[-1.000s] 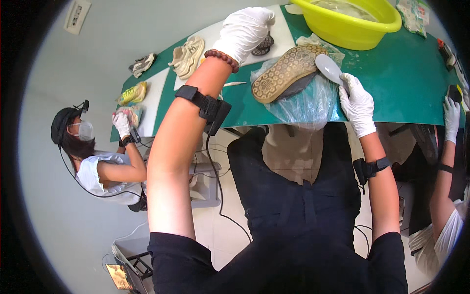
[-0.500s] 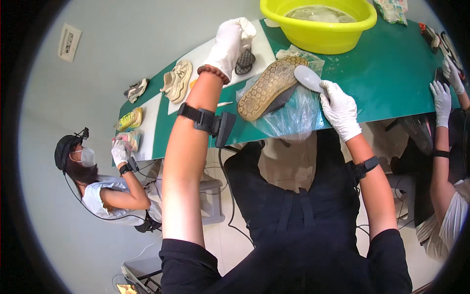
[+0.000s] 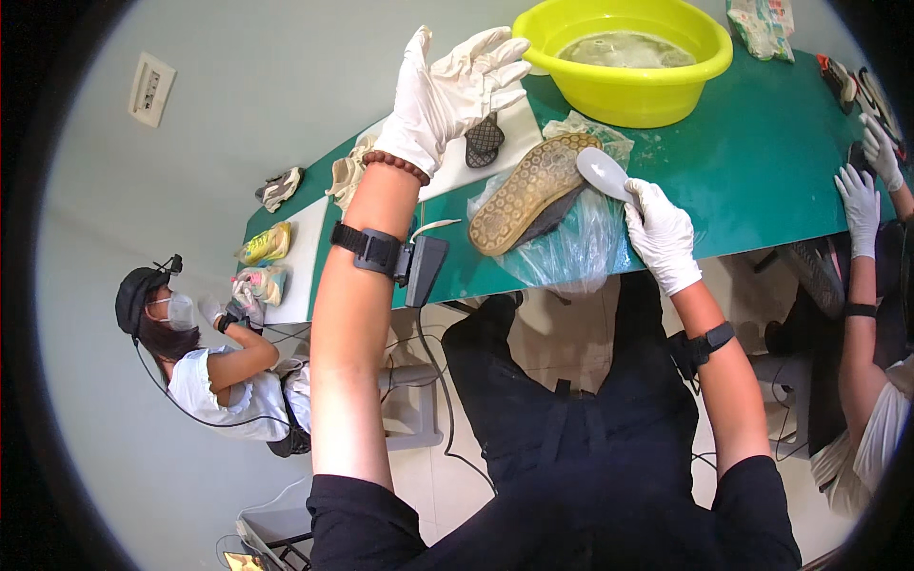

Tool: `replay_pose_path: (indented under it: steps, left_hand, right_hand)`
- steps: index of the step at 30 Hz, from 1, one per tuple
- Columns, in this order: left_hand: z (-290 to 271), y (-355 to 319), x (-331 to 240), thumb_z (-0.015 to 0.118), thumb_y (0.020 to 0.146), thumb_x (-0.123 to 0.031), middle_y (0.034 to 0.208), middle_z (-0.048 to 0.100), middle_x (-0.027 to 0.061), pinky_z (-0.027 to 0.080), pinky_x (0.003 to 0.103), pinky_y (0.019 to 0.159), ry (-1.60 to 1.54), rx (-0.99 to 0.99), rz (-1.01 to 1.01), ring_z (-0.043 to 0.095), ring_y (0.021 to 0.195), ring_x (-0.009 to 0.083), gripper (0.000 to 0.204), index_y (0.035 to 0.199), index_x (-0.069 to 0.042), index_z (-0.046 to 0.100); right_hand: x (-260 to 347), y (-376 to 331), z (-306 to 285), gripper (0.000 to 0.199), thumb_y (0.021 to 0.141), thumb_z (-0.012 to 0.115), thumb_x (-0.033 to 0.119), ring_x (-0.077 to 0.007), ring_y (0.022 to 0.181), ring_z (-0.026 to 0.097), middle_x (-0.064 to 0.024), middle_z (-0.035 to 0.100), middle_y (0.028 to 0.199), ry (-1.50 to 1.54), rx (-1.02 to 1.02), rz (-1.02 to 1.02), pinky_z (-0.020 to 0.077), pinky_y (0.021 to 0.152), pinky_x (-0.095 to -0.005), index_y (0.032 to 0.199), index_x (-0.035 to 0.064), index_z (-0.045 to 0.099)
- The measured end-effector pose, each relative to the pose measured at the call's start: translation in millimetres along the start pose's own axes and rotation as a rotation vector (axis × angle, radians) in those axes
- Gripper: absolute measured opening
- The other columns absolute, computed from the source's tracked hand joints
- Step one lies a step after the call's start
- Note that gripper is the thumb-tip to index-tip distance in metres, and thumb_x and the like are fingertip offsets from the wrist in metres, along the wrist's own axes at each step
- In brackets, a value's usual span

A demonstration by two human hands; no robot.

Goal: The person cleans the sole of a shoe by scrubbing it with a brush and dipping it into a basin of soapy water.

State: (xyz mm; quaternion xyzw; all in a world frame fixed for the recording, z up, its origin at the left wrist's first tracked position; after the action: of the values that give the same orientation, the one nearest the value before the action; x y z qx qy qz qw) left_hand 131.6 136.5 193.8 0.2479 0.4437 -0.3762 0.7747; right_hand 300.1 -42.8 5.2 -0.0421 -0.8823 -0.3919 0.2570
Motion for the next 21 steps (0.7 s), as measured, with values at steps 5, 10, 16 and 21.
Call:
replay_pose_path:
  steps: [5, 10, 16, 21]
  left_hand:
    - [19, 23, -21, 0.027, 0.099, -0.066, 0.149, 0.046, 0.0198, 0.040, 0.046, 0.110, 0.469, -0.123, -0.019, 0.046, 0.135, 0.0313, 0.079, 0.150, -0.007, 0.038]
    - [23, 103, -37, 0.046, 0.102, -0.050, 0.148, 0.051, 0.0098, 0.035, 0.031, 0.113, 1.578, -0.042, 0.285, 0.048, 0.135, 0.0226, 0.062, 0.144, -0.004, 0.048]
    - [7, 204, 33, 0.049, 0.101, -0.050, 0.141, 0.055, 0.0201, 0.038, 0.034, 0.111, 1.947, 0.204, 0.081, 0.051, 0.130, 0.0338, 0.064, 0.143, -0.002, 0.048]
    - [-20, 249, 82, 0.046, 0.099, -0.055, 0.147, 0.048, 0.0200, 0.037, 0.038, 0.113, 2.045, 0.329, 0.005, 0.047, 0.133, 0.0365, 0.068, 0.146, -0.005, 0.045]
  right_hand:
    - [-1, 2, -1, 0.025, 0.086, 0.065, 0.012, -0.0329, 0.071, 0.066, -0.0114, 0.062, 0.090, 0.011, -0.026, -0.039, 0.0541, 0.061, -0.0425, 0.111, 0.0140, 0.059]
    - [5, 5, -8, 0.027, 0.085, 0.066, 0.011, -0.0317, 0.069, 0.065, -0.0126, 0.061, 0.087, 0.015, 0.041, -0.012, 0.0521, 0.058, -0.0430, 0.111, 0.0092, 0.060]
    - [2, 4, -13, 0.031, 0.083, 0.067, 0.009, -0.0284, 0.066, 0.063, -0.0102, 0.057, 0.082, 0.070, 0.147, -0.013, 0.0520, 0.057, -0.0396, 0.114, 0.0066, 0.062]
    - [4, 9, -14, 0.031, 0.080, 0.071, 0.006, -0.0284, 0.062, 0.062, -0.0090, 0.057, 0.078, 0.123, 0.178, 0.042, 0.0508, 0.054, -0.0392, 0.110, 0.0092, 0.064]
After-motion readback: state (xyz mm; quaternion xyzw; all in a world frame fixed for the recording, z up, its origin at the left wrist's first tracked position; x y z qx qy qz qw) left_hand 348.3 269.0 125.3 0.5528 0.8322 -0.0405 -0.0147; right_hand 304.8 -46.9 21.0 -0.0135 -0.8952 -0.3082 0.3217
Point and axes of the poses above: each hand's wrist, its own y-axis towards the middle knuckle, its own z-axis out of the palm, x = y × z, the point moved 5 cm from there along y, towards the middle knuckle
